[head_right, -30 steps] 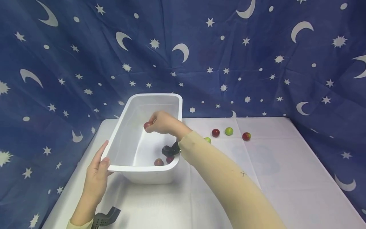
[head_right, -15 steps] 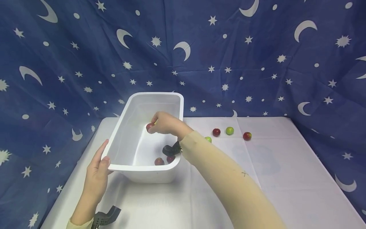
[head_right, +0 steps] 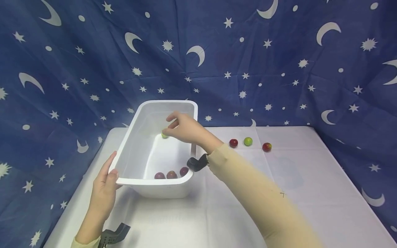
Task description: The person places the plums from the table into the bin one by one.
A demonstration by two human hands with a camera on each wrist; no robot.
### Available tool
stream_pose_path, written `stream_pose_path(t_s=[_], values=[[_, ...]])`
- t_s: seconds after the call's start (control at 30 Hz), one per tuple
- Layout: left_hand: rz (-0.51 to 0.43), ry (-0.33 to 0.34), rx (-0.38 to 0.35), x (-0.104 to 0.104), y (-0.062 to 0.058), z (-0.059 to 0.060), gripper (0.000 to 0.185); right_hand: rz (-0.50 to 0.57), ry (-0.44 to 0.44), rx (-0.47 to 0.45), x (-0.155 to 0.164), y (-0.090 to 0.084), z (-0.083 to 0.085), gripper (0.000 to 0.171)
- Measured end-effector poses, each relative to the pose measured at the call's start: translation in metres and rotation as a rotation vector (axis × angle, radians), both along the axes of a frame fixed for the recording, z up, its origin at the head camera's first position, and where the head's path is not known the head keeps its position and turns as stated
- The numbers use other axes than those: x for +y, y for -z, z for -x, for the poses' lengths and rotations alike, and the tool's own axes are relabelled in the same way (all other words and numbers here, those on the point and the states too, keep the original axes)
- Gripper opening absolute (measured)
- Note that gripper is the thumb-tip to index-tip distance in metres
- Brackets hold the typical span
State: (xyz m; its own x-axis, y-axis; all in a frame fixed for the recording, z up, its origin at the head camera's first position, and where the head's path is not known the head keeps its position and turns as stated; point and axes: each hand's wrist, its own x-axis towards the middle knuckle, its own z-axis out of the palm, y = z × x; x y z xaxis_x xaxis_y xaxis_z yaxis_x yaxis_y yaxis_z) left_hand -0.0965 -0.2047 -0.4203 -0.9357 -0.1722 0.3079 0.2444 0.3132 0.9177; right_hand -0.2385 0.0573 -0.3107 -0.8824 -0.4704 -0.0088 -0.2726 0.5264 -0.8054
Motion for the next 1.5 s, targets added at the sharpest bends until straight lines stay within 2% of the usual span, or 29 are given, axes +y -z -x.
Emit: stream_pose_path(t_s=[0.17, 0.3, 0.5, 0.7, 0.97, 1.2, 1.37, 1.5], values=[[-0.015, 0.020, -0.001, 0.000, -0.001, 0.000, 0.048, 0.009, 0.071, 0.074, 0.027, -0.002, -0.006, 0.045], [-0.018, 0.030, 0.003, 0.000, -0.002, 0.000, 0.048, 0.037, 0.126, 0.104, 0.049, 0.003, -0.008, 0.044], [0.000, 0.021, 0.001, 0.000, -0.002, 0.000, 0.047, 0.055, 0.193, 0.098, 0.083, 0.025, -0.013, 0.052], [-0.010, 0.035, -0.009, 0.001, 0.000, 0.001, 0.047, 0.066, 0.333, 0.121, 0.120, 0.051, -0.016, 0.064], [-0.008, 0.016, -0.027, 0.000, -0.001, -0.001, 0.046, 0.041, 0.474, 0.069, 0.175, 0.089, -0.013, 0.077], [-0.007, 0.003, -0.024, -0.001, 0.000, 0.000, 0.046, 0.021, 0.611, 0.076, 0.219, 0.121, -0.014, 0.082], [0.005, -0.002, -0.017, 0.000, 0.000, 0.000, 0.046, 0.060, 0.734, -0.031, 0.246, 0.138, -0.011, 0.094], [0.014, -0.005, -0.015, 0.002, -0.001, 0.000, 0.046, 0.093, 0.792, -0.087, 0.261, 0.148, -0.009, 0.098]])
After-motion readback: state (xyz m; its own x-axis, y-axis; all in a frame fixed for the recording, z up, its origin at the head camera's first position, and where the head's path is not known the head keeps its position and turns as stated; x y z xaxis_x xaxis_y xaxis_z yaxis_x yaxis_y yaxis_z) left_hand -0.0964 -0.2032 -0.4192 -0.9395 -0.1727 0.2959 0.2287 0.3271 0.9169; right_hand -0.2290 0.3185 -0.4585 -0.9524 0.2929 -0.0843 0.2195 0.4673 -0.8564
